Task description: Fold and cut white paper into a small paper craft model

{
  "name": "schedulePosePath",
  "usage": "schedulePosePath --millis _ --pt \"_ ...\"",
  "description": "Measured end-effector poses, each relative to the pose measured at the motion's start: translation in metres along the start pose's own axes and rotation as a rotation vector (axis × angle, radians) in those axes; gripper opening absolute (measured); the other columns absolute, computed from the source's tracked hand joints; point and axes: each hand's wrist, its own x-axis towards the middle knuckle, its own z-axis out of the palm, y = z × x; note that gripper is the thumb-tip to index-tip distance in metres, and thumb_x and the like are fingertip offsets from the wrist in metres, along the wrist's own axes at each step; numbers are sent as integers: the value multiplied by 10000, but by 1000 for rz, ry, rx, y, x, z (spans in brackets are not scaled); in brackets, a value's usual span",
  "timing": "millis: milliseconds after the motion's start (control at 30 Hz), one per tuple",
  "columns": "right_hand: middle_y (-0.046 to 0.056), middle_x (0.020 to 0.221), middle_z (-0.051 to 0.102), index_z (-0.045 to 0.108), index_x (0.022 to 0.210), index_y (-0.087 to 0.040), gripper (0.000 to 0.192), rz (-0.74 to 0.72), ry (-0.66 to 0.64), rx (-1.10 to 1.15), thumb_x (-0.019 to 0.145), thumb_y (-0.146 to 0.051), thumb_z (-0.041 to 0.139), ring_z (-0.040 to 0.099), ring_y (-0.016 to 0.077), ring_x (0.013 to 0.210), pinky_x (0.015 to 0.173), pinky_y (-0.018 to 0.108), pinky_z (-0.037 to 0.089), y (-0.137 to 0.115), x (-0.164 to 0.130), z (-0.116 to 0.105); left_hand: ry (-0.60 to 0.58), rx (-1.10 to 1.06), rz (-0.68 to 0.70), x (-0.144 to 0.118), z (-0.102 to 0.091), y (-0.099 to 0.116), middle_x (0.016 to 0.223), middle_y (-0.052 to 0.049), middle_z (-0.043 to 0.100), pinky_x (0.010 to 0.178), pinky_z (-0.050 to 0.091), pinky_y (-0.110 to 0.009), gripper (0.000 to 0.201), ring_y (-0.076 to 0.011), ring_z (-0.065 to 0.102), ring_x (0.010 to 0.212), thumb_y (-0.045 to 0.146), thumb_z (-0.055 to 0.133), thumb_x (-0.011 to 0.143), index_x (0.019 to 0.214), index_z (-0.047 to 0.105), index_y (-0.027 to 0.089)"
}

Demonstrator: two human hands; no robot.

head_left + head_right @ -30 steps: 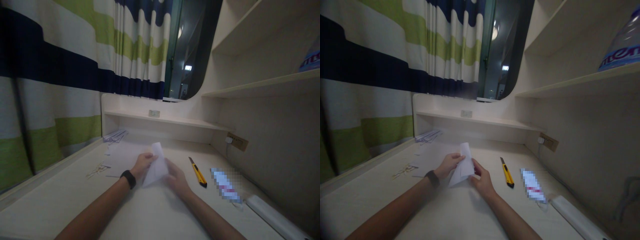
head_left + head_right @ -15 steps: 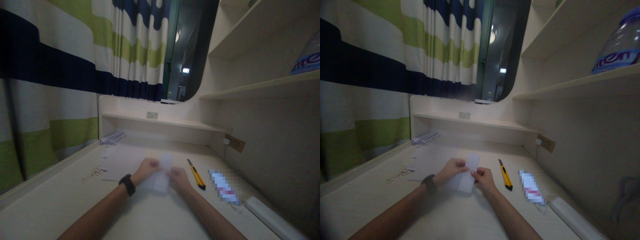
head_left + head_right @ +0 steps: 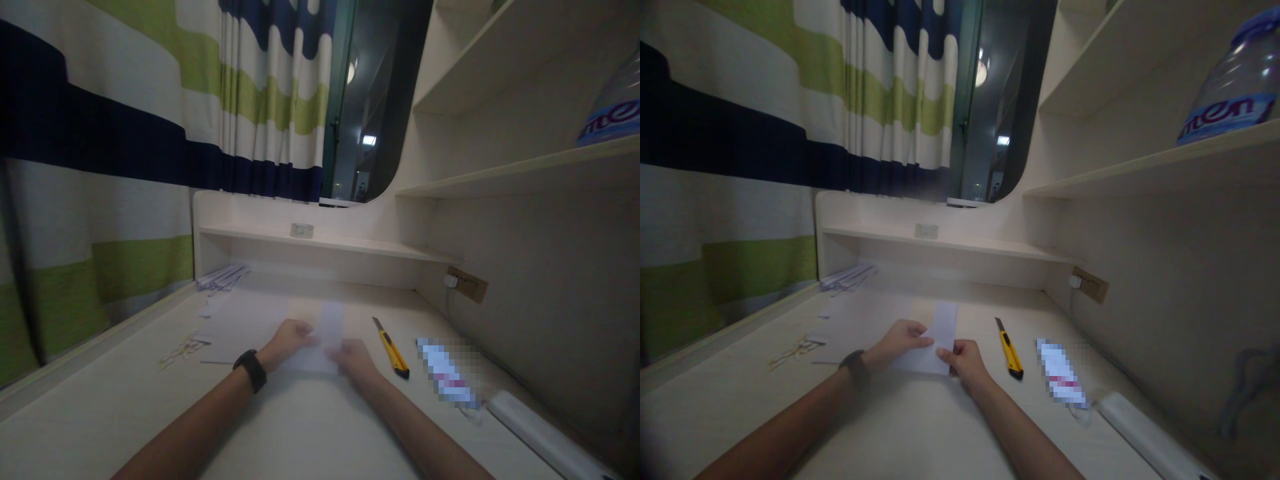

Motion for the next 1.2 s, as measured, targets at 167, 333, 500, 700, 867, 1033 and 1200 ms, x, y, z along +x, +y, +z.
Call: schedulePosePath --millis 167,333,500,700,867,1033,1200 --pt "42 541 621 693 642 -131 362 22 2 36 486 -441 794 526 147 473 463 255 391 -2 0 0 20 1 5 -2 -2 3 674 -65 665 522 399 -248 302 -185 590 591 374 742 593 720 688 105" --pt "64 657 664 703 728 -118 430 26 -80 88 490 -464 792 581 176 571 529 275 438 -1 -1 -3 44 115 13 -3 0 8 642 -68 652 502 366 -244 355 -189 575 581 430 734 589 695 692 94" --pt "67 658 656 693 741 -97 457 39 -114 64 498 -470 794 575 159 551 512 256 434 2 -1 -5 -12 49 12 -3 1 5 630 -53 633 506 360 -242 410 -159 540 550 489 678 643 720 687 86" --pt "72 616 636 657 689 -85 501 51 -50 143 528 -549 756 564 148 519 483 250 437 3 2 -4 -39 86 -22 3 -1 -6 569 -14 574 469 321 -221 355 -125 488 515 434 710 607 664 655 88" --pt "61 574 624 626 614 -94 474 37 34 144 502 -529 776 560 147 506 466 247 443 1 3 -4 -76 101 -53 1 -1 -2 622 -33 616 491 363 -228 343 -150 536 558 408 735 578 692 670 91" --pt "63 622 648 655 735 -88 437 108 -115 112 529 -450 789 598 159 524 489 272 494 6 4 -9 -28 70 -44 -2 -6 4 645 -45 643 512 385 -236 348 -162 560 576 398 728 586 722 686 80" --pt "58 617 646 655 696 -81 422 110 -157 40 484 -411 810 617 161 532 508 270 522 11 5 -11 -24 72 -55 -2 -9 4 627 -36 643 503 379 -235 314 -157 553 554 361 740 566 712 688 88"
